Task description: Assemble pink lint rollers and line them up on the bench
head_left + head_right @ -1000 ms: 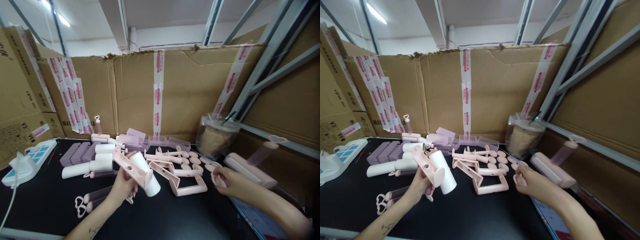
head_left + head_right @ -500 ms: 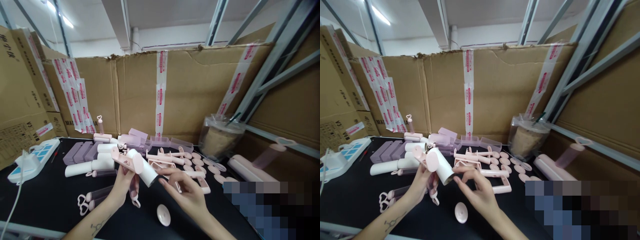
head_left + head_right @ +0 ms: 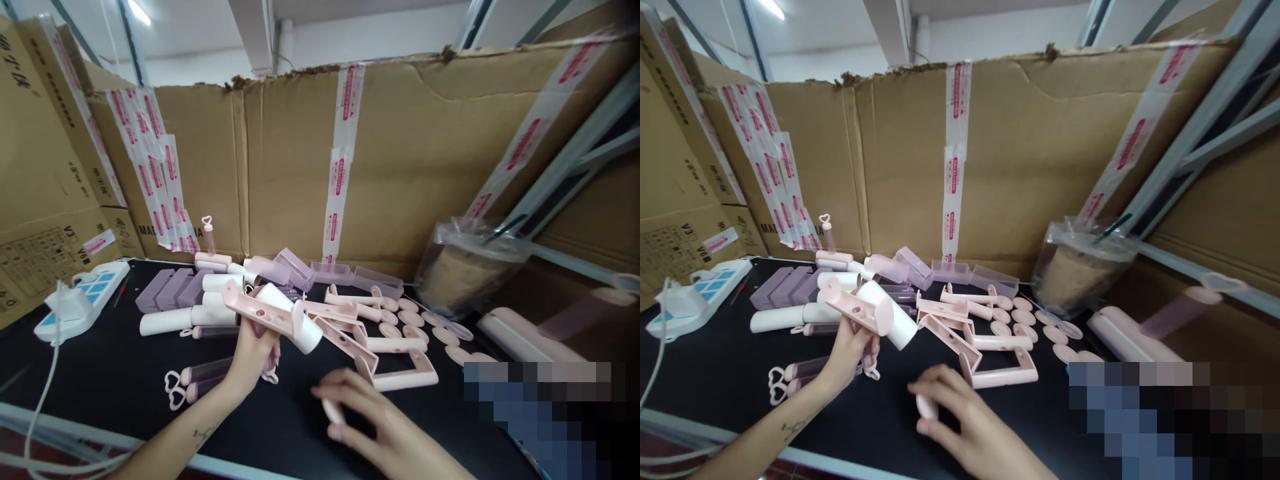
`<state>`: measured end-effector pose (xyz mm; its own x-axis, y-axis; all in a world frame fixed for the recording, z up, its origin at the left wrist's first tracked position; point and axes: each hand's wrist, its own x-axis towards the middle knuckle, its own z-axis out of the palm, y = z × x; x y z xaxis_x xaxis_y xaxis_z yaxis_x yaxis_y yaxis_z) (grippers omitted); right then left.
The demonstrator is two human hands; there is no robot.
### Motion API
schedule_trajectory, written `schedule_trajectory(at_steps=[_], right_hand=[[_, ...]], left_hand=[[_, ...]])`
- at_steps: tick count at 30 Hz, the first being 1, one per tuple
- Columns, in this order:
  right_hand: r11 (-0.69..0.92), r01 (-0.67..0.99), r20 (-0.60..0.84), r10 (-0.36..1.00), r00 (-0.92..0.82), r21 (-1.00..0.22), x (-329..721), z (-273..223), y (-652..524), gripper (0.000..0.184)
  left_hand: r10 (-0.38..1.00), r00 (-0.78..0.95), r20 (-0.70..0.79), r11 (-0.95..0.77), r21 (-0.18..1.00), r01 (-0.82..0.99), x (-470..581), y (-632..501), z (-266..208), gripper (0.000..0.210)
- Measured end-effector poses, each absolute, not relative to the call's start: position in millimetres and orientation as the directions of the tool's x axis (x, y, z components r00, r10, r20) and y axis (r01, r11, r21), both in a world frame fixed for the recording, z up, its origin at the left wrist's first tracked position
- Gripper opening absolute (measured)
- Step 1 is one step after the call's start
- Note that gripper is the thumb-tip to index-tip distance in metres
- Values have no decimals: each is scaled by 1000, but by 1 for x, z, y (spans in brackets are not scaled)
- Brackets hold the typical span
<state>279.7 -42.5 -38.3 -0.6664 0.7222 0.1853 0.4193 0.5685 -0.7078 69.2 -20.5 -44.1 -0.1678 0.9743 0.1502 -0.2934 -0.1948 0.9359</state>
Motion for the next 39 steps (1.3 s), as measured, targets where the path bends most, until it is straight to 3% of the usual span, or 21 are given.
schedule_trajectory(at_steps=[4,10,17,23,29,33,36,39], right_hand=[[396,101,350,884,-310,-913,263,-31,-22,39],[412,-93,421,899,-124,-907,232,-34,-11,39],[449,-104,459,881,-114,-887,232,-45,-15,43],[498,-1,493,859,-137,-867,238,-52,-17,50],[436,-18,429,877,-216,-900,243,-42,-17,39],[330,-102,333,943,-15,-939,254,-30,-5,33],[350,-117,330,930,162,-929,270,-15,5,30],[507,4,500,849,172,-862,279,0,6,29]], left_hand=[[962,-191,193,-248,913,-324,72,-25,-43,69],[937,-283,206,-296,899,-324,77,-27,-48,61],[937,-313,155,-248,926,-284,84,-26,-58,37],[971,-219,91,-159,936,-315,87,-27,-66,39],[989,-139,44,-77,969,-237,84,-26,-45,51],[997,-36,66,-72,971,-229,79,-29,-30,85],[995,70,65,-48,972,-230,77,-30,-30,84],[979,185,87,-36,964,-263,79,-29,-35,69]])
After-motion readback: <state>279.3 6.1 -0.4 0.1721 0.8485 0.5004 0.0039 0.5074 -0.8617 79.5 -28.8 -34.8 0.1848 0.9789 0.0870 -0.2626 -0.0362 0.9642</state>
